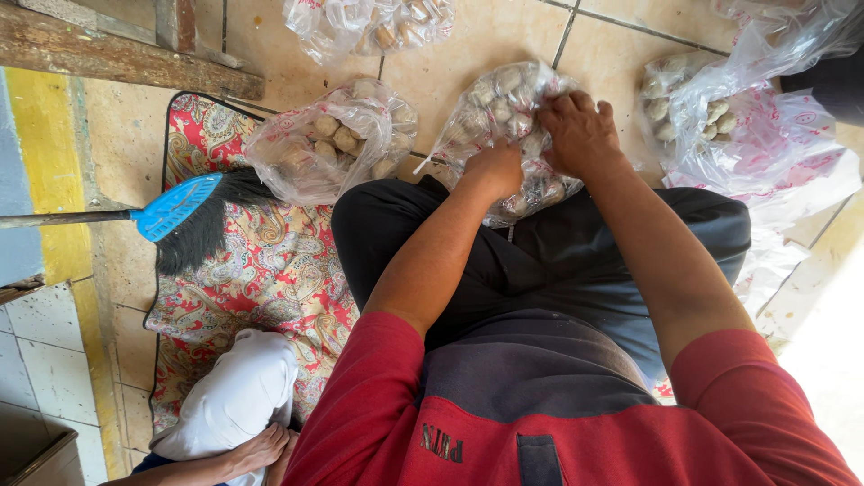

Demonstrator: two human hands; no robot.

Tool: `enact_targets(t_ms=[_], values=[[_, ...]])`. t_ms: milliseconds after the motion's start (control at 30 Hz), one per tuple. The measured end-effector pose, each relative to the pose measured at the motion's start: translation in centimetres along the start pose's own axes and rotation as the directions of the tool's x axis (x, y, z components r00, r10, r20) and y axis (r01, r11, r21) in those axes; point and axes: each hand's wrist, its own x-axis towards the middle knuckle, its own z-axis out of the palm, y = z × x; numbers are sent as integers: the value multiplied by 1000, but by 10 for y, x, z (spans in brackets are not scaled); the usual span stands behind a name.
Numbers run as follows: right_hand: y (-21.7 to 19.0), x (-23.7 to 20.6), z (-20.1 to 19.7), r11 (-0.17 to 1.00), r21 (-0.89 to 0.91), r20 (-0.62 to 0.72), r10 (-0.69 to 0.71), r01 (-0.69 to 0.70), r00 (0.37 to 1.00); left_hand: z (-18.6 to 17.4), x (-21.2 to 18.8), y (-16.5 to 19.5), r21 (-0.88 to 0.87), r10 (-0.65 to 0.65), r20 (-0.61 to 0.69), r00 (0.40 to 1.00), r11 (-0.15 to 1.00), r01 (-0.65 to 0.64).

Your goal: The person sits on the floor and packs small, round food items into clear plastic bags. They fill each bag, tie it shut, and place it aside before repeating the process with a new bag.

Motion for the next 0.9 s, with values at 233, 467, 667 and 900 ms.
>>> enact_targets(t_ms=[233, 467, 667, 900], values=[[6, -17, 25, 997, 49, -115, -59, 65, 992, 12, 28, -7, -161, 184, -347, 919, 954, -252], [16, -13, 8, 976, 212, -160, -11, 45, 987, 14, 33, -6, -131, 183, -120, 976, 971, -199], [2, 43, -12, 975, 181, -251, -78, 126, 965, 13, 28, -4, -166, 176, -85, 981, 968, -188], [-3, 59, -10, 967, 253, -186, 47, 2, 982, 23, 37, 0, -180, 124, 8, 992, 976, -121]])
